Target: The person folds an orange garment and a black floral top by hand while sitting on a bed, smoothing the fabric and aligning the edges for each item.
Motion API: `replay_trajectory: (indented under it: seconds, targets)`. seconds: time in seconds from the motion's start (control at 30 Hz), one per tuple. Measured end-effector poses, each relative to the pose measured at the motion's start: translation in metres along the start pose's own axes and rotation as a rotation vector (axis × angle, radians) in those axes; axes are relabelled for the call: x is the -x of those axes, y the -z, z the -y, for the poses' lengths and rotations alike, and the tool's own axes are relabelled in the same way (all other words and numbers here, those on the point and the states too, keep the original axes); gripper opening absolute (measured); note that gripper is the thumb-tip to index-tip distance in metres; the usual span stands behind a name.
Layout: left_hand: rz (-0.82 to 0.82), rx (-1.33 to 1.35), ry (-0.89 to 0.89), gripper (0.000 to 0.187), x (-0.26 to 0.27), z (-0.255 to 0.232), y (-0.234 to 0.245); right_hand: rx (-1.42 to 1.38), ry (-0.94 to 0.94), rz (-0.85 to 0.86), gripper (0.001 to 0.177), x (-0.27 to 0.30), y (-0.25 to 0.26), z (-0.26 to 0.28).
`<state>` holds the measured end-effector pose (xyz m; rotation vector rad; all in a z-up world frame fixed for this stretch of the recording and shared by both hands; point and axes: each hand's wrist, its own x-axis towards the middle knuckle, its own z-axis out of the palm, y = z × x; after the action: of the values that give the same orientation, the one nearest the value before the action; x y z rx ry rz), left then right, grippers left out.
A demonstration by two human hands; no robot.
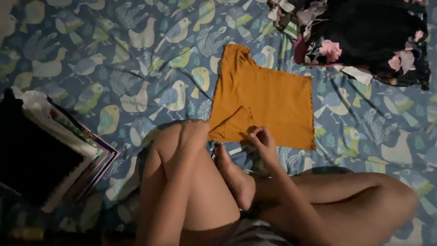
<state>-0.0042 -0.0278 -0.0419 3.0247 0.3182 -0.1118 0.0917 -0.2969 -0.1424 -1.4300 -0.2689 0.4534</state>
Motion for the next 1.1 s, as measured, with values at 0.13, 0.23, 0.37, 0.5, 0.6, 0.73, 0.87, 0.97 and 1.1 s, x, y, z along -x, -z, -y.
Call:
replay_trajectory:
  seconds: [0.13, 0.23, 0.37, 0.5, 0.6, 0.73, 0.87, 0.97, 1.1]
  targets:
    - [0.025, 0.034, -0.028, 0.015, -0.001, 0.001, 0.000, -0.021, 0.034, -0.056, 0.023, 0.008, -0.014, 0.018]
    - [0.034, 0.024, -0.055, 0.014, 0.002, -0.001, 0.004, -0.147, -0.077, -0.087, 0.028, 0.012, -0.016, 0.034]
    - [0.024, 0.016, -0.047, 0.014, 0.004, -0.003, 0.008, -0.008, 0.053, -0.067, 0.032, 0.013, -0.006, 0.020]
    - [0.058, -0.036, -0.043, 0.011, 0.004, -0.006, 0.014, 0.102, 0.183, -0.132, 0.031, 0.011, 0.002, 0.000]
    - [0.078, -0.005, -0.059, 0.010, 0.006, -0.007, 0.019, 0.119, 0.070, -0.170, 0.032, 0.016, 0.002, 0.005]
    - [0.083, -0.010, -0.087, 0.014, 0.006, -0.006, 0.011, 0.252, 0.089, -0.178, 0.037, 0.022, -0.004, 0.027]
    - [0.038, -0.019, -0.056, 0.011, 0.003, -0.004, -0.003, 0.365, 0.091, -0.152, 0.040, 0.024, -0.010, 0.039]
    - [0.034, -0.051, -0.053, 0.011, 0.005, -0.005, 0.000, 0.326, 0.057, -0.146, 0.035, 0.023, -0.008, 0.037]
    - [0.080, -0.061, -0.037, 0.014, 0.005, -0.010, 0.014, 0.253, 0.159, -0.170, 0.030, 0.026, -0.005, 0.035]
